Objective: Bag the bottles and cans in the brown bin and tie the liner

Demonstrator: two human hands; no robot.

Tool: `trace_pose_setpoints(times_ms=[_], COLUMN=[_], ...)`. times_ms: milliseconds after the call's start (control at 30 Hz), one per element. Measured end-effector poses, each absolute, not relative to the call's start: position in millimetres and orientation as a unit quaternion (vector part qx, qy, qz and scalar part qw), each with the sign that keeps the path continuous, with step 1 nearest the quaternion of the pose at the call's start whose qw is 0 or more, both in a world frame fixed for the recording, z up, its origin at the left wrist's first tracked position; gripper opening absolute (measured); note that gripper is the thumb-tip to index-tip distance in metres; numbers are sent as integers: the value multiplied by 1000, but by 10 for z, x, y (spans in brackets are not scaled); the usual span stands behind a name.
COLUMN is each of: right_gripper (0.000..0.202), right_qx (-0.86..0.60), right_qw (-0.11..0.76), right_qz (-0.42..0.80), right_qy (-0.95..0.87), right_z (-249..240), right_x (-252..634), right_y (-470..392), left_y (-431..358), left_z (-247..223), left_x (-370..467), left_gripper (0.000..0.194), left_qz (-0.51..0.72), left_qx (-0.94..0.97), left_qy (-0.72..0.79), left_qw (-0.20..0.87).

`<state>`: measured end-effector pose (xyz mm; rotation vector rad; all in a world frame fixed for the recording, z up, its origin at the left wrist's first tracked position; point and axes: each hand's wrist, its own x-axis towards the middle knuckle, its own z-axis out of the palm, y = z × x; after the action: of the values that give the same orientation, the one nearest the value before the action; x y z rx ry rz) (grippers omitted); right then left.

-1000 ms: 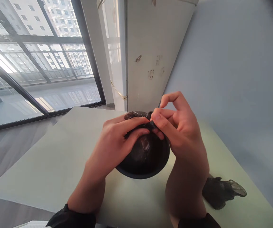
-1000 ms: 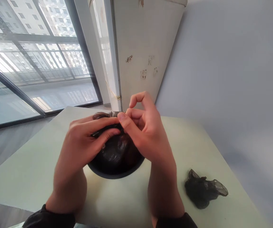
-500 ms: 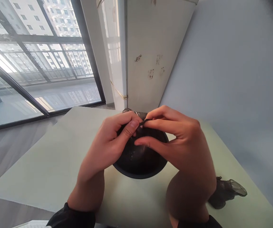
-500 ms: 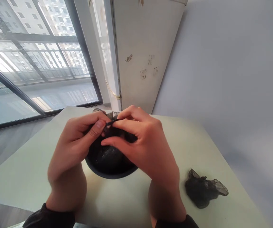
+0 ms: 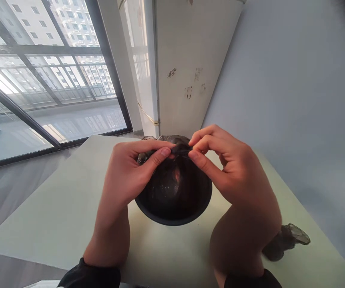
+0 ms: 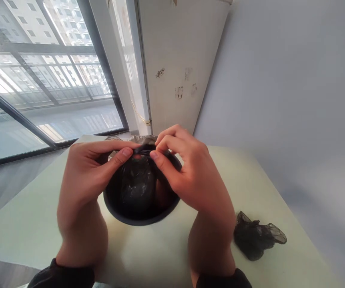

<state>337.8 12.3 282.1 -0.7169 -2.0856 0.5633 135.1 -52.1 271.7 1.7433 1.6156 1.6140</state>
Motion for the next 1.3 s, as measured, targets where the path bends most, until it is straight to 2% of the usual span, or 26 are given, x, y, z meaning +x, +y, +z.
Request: trace_pose_setpoints(times_ms=[133, 333, 467, 633, 867, 1067, 1300], right_gripper=[20, 23, 28, 32, 33, 13, 8], right_qx=[-315, -344, -344, -356, -358, -302, -282], right_qw=[382, 278, 258, 329, 456, 464, 465], right_qz=[211, 189, 174, 178, 278, 323, 309], right_qy=[-843, -877, -886, -856, -766, -767, -781], right_z=[2823, 2784, 2738, 2746, 2828, 2814, 2761], right_x=[3464, 3699, 3811, 3797, 3542, 3305, 3251], right_y=[170, 299, 363, 363, 199, 69, 68], left_y=[-515, -510, -505, -507, -560, -531, -522], left_z=[2714, 2706, 2668, 2638, 2732, 2730, 2710], left_x=[1284, 1036, 852, 834, 1190, 1398, 1408], left_gripper=[11, 11, 11, 13, 14, 43, 38], left_qz=[557, 533, 508, 519, 556, 559, 552], left_qx=[581, 553, 554, 582, 612, 627, 622], left_qy=[585, 640, 659, 625, 560, 531, 543], left_qw=[104, 29, -17, -33, 49, 114, 118])
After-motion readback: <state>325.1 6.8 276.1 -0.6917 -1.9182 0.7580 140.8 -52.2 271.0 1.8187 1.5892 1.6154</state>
